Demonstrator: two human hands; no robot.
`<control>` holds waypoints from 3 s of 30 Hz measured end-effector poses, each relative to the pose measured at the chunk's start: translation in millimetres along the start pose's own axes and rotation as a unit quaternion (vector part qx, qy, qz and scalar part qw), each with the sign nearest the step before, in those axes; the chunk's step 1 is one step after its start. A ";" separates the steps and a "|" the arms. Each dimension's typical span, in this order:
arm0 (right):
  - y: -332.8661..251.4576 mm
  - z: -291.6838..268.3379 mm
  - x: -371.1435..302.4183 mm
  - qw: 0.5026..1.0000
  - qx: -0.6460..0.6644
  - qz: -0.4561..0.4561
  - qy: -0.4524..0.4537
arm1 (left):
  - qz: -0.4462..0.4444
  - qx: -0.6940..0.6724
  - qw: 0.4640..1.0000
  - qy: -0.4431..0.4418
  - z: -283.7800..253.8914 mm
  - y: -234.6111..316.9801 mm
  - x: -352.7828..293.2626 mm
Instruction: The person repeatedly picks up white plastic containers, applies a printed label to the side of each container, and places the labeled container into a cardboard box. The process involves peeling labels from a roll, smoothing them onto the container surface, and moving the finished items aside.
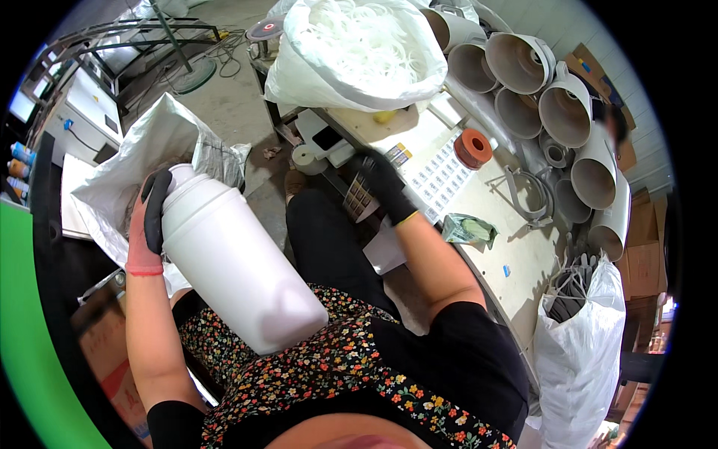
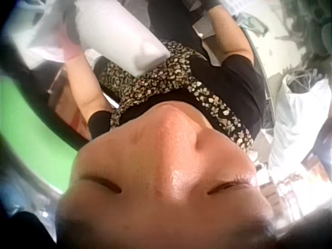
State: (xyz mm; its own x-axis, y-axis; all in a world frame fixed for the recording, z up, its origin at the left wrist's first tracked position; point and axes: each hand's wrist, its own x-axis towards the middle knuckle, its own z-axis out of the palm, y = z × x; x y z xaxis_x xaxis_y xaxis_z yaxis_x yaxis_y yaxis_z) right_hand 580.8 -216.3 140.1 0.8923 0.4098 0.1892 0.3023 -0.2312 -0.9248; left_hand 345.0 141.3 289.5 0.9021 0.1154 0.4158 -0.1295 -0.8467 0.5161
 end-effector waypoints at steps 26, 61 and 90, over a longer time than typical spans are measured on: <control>-30.5 -42.3 6.8 0.844 -0.500 -0.171 0.095 | -0.221 -0.311 0.917 0.118 11.5 7.5 1.9; -223.6 117.9 -114.8 0.956 0.271 0.011 -0.114 | 0.019 0.080 0.993 -0.082 -49.5 85.3 -32.7; 39.9 -218.3 -55.6 0.749 0.550 0.176 0.325 | -0.077 -0.170 0.971 0.152 -20.0 114.3 -37.5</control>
State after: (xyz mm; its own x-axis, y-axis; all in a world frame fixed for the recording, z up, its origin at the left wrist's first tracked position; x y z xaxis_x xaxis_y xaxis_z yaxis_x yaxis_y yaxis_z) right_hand 616.4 -440.9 164.8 0.9348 -0.1044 -0.3395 -0.1302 0.7885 -0.6010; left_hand 288.1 50.6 347.9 0.7651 0.4185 0.4894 -0.1775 -0.5935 0.7850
